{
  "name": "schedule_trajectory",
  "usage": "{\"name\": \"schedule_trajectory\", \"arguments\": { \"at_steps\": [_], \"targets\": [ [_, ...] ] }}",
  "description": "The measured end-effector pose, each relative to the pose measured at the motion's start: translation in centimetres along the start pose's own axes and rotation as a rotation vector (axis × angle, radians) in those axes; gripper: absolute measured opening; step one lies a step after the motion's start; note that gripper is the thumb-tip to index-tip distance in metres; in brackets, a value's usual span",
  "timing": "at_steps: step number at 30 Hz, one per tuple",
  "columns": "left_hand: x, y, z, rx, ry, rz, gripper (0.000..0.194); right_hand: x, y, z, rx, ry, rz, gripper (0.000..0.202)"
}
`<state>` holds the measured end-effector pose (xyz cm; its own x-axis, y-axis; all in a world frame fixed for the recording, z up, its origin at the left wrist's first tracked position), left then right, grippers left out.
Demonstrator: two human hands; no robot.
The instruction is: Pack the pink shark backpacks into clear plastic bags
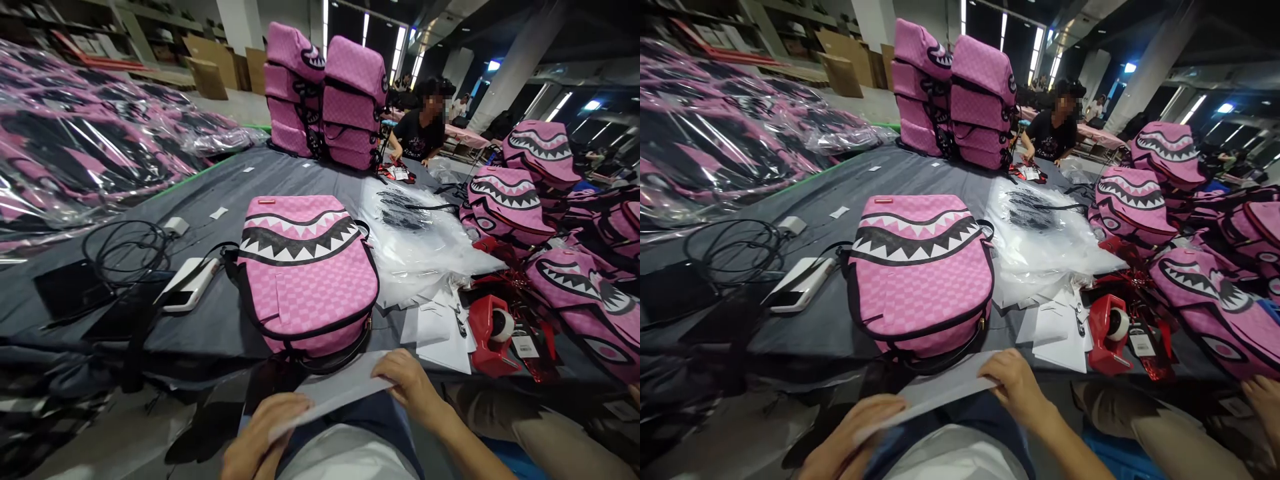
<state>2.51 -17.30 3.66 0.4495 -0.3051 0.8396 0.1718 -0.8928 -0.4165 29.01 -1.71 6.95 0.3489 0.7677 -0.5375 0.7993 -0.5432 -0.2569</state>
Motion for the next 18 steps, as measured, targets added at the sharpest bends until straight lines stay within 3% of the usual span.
{"name": "schedule_trajectory", "arguments": {
  "at_steps": [2, 4, 7, 12, 15, 18],
  "targets": [
    [-1.1, -0.9, 0.9, -0.11, 0.199, -0.291, 0.027, 0.4, 0.8, 0.0, -0.127, -0.032, 0.137, 0.013],
    [-1.9, -1.4, 1.6, -0.19, 0.33, -0.484, 0.039, 0.7, 1.1, 0.0, -0.292, -0.116, 0.293, 0.011],
    [-2.1, -2.2, 1.6, -0.062, 0.259, -0.496, 0.043, 1.2, 0.4, -0.2, -0.353, -0.229, 0.395, 0.019],
    [-1.6, -4.5, 1.4, 0.26, 0.147, -0.401, 0.038, 2.3, -2.9, -0.5, -0.101, -0.207, 0.202, 0.039],
    [-2.3, -5.3, 1.9, 0.422, 0.178, -0.472, 0.043, 3.0, -3.9, -0.4, -0.071, -0.178, 0.127, 0.034],
    [-3.5, -5.1, 2.5, 0.478, 0.205, -0.565, 0.051, 3.4, -4.0, -0.2, -0.103, -0.101, -0.08, 0.045]
  ]
}}
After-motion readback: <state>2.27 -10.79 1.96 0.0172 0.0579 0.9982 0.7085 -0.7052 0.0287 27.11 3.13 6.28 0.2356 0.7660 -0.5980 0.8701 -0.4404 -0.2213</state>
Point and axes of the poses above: each hand's wrist, its own y-axis away from the middle knuckle, its own z-axis out of the palm, x = y × z, the point moved 1 cm from there along -y, towards the middle knuckle, and after that the axes turned 1 degree about y, right-handed, at the moved point
